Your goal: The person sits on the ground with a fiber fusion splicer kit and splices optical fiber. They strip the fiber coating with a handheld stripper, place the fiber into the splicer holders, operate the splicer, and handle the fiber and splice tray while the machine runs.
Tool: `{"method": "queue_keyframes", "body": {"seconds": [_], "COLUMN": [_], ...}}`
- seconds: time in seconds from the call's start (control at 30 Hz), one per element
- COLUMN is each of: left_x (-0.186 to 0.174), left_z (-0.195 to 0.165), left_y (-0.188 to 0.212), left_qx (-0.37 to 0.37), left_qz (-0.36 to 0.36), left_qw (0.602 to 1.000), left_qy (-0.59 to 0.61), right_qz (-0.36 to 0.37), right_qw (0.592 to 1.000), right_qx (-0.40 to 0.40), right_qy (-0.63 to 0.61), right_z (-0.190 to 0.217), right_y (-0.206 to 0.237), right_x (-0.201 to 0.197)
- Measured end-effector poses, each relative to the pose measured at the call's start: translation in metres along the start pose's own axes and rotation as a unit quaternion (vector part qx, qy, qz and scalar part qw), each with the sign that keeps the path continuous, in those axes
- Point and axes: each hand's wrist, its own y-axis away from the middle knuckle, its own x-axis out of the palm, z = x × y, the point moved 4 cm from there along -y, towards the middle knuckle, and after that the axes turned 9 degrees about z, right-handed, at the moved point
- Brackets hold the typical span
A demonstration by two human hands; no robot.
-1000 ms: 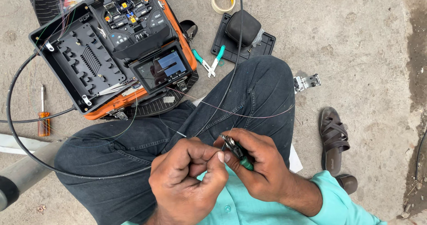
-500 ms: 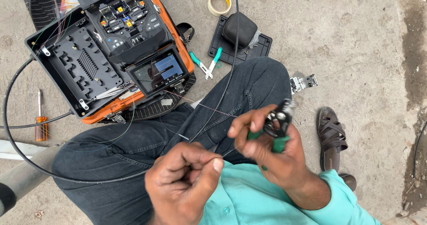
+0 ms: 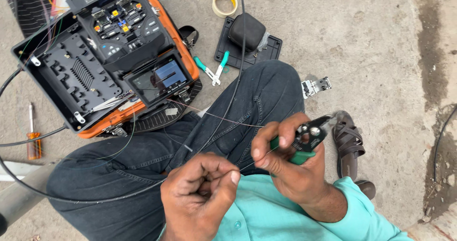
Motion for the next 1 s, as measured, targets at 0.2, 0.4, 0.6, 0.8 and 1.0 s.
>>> {"method": "queue_keyframes", "body": {"seconds": [0.2,0.4,0.6,0.8,1.0], "left_x": [-0.003,-0.049,-0.127,-0.165,-0.122], "left_z": [0.009,0.056,0.166,0.212,0.170], "left_y": [0.004,0.034,0.026,0.030,0.022], "left_qx": [-0.008,0.034,0.008,0.036,0.022], "left_qz": [-0.019,-0.053,0.149,0.212,0.142], "left_qw": [0.999,0.986,0.963,0.931,0.961], "left_qy": [-0.043,-0.155,-0.224,-0.294,-0.238], "right_qz": [-0.072,0.098,-0.113,-0.418,-0.498], "right_qw": [0.994,0.769,0.804,0.764,0.699], "right_qx": [-0.076,-0.002,0.038,0.232,0.281], "right_qy": [-0.027,0.631,0.582,0.432,0.430], "right_z": [0.013,0.004,-0.006,-0.037,-0.051], "right_y": [0.012,0.040,0.071,0.020,-0.006], "right_x": [-0.039,-0.055,-0.147,-0.273,-0.294]}}
